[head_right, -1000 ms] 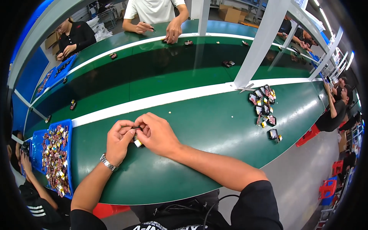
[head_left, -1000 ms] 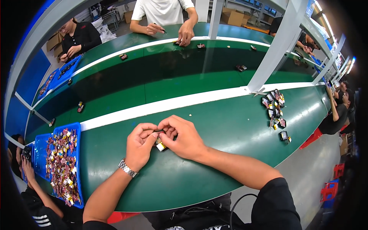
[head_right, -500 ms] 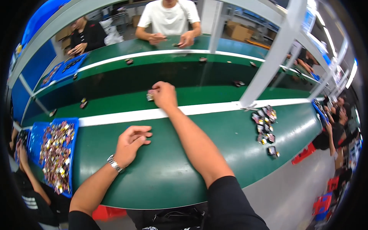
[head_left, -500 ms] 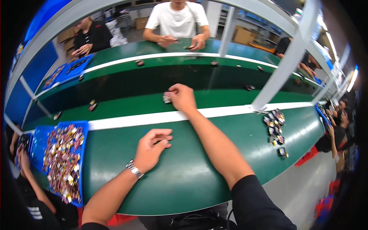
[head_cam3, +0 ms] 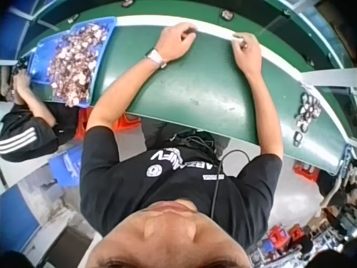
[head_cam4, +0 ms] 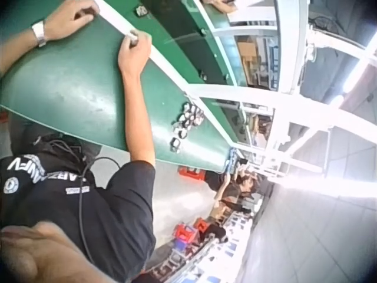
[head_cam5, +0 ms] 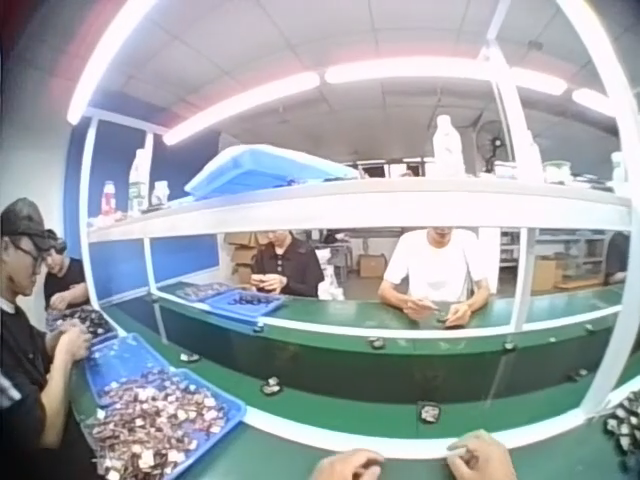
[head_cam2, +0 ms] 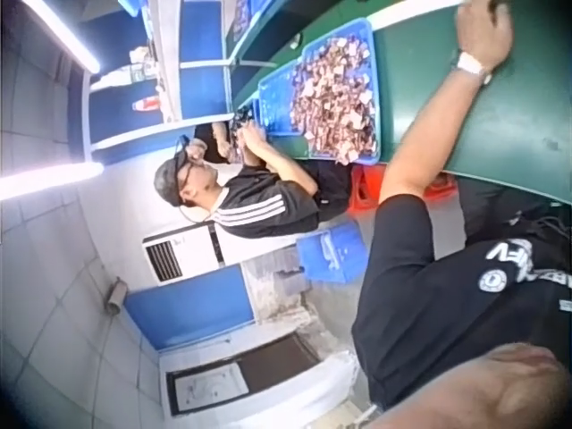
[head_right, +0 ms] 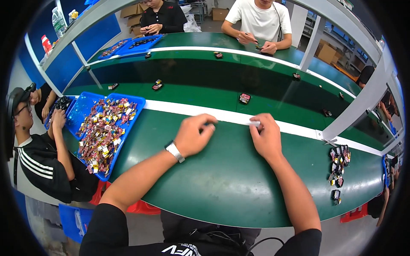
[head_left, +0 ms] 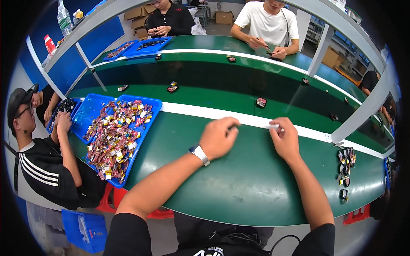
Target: Assembling small electronic components with stickers or labels on a production line.
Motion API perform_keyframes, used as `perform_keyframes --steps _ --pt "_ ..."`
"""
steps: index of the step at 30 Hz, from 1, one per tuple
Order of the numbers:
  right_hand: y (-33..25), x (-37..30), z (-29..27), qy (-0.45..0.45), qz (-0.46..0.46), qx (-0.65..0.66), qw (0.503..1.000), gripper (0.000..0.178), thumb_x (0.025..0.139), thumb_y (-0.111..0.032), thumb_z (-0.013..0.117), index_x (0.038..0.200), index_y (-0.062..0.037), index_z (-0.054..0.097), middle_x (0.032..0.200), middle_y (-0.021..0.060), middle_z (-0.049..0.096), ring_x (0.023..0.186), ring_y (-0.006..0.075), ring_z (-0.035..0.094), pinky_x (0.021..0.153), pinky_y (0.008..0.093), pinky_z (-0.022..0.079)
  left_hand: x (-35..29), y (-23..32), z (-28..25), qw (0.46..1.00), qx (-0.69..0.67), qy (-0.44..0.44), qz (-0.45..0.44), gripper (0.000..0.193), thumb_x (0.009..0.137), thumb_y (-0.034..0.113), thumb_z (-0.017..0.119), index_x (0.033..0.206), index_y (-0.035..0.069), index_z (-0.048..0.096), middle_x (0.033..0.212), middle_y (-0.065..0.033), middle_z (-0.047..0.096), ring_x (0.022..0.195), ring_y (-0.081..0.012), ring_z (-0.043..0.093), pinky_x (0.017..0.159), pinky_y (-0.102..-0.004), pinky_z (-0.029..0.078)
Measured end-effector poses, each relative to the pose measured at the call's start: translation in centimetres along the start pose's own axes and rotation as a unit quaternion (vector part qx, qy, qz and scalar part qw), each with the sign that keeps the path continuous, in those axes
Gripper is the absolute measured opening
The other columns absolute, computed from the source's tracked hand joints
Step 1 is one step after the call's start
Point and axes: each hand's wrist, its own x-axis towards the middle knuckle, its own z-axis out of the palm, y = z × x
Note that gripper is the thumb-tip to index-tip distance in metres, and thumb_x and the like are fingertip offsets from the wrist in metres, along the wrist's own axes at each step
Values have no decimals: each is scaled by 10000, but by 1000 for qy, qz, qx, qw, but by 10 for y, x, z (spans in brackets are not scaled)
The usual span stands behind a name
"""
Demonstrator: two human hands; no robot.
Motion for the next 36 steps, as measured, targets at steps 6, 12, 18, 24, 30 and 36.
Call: perform_keyframes --steps 6,12,18,24,30,36 --pt "-4 -17 -14 -43 -6 20 999 95 820 5 652 906 -25 682 905 87 626 664 169 566 597 291 470 63 -94 -64 916 278 288 40 411 798 127 699 1159 -12 561 1195 -218 591 1124 -391 552 987 -439 430" --pt "8 -9 -12 -64 -2 20 998 76 832 8 641 893 -13 680 887 74 630 645 162 561 601 293 474 97 -141 -99 874 330 212 -288 624 825 322 751 1327 84 468 1276 -225 553 1194 -435 525 962 -526 459" --pt "8 -8 -12 -78 -23 19 996 82 830 8 644 901 -6 682 896 79 640 662 168 585 616 286 482 98 -154 -100 879 372 188 -233 406 845 276 729 1196 101 620 1146 -159 674 1118 -373 595 950 -473 477" --pt "-5 -14 -3 -88 -48 30 995 111 837 -10 654 945 -8 678 933 87 643 724 188 618 663 291 505 68 -100 -65 950 284 132 -3 428 830 183 740 1225 82 610 1074 -157 703 1032 -326 657 882 -412 526" --pt "-24 -11 12 -26 -51 84 995 215 844 -95 721 1030 -14 649 1015 110 627 832 205 646 714 306 526 16 -4 -18 982 -2 -164 91 553 808 57 728 1331 70 549 1165 -121 672 1044 -251 645 952 -364 498" --pt "-45 -22 18 -180 57 101 977 251 813 -74 749 1019 -5 624 963 117 612 749 175 626 679 305 527 -1 15 -10 955 -15 -286 75 584 778 60 742 1329 66 548 1322 -152 599 1231 -307 577 1032 -406 467"
